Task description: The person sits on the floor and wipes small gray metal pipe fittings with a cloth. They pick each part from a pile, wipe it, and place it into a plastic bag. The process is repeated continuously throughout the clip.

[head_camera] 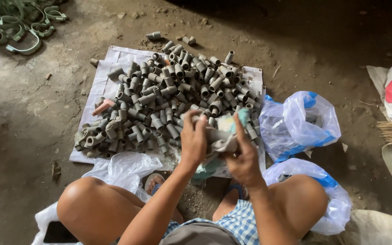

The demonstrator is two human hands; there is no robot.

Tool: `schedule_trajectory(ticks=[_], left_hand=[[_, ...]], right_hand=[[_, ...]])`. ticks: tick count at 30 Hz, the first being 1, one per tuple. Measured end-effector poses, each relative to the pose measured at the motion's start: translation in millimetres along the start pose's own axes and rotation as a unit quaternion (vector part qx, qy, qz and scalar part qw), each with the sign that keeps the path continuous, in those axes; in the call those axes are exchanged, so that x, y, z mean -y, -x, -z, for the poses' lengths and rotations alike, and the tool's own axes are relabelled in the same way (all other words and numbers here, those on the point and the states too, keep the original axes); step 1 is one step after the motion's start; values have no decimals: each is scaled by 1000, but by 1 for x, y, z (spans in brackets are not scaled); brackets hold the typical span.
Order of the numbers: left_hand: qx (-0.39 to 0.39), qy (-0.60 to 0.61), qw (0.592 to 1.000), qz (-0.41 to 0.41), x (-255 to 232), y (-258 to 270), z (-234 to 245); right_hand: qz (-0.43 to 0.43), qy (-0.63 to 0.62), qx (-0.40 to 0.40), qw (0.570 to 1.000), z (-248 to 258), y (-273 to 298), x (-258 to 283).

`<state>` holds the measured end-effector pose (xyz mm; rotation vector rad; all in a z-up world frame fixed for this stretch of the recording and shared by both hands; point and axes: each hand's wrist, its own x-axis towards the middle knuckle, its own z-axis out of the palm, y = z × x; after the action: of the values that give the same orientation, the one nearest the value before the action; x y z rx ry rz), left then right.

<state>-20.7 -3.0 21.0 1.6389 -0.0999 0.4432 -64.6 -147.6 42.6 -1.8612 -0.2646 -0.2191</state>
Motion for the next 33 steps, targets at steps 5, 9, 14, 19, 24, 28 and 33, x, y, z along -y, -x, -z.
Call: schedule_trajectory(ticks=[5,9,14,19,24,28,33], left_hand=[[3,-32,997,71,2,9,7],[-8,-79,954,-291,8,6,6],[154,-107,982,-29,-20,9,19],[72,-83,990,-88,-22,14,13],[57,-119,951,-280,34,28,-1],[161,44,955,247,1,8,18],[112,-20,992,62,-11,27,8]], right_hand=[[-47,24,-34,998,-7,9,3],[-184,-273,-107,938,-23,9,-25],[-169,-227,-209,936,-26,-1,0],[-52,-138,-88,985,-10,10,20],[-73,-217,-219,948,-31,1,-14],[-12,-64,-171,983,-16,6,25],[-24,-83,-153,985,-19,11,11]])
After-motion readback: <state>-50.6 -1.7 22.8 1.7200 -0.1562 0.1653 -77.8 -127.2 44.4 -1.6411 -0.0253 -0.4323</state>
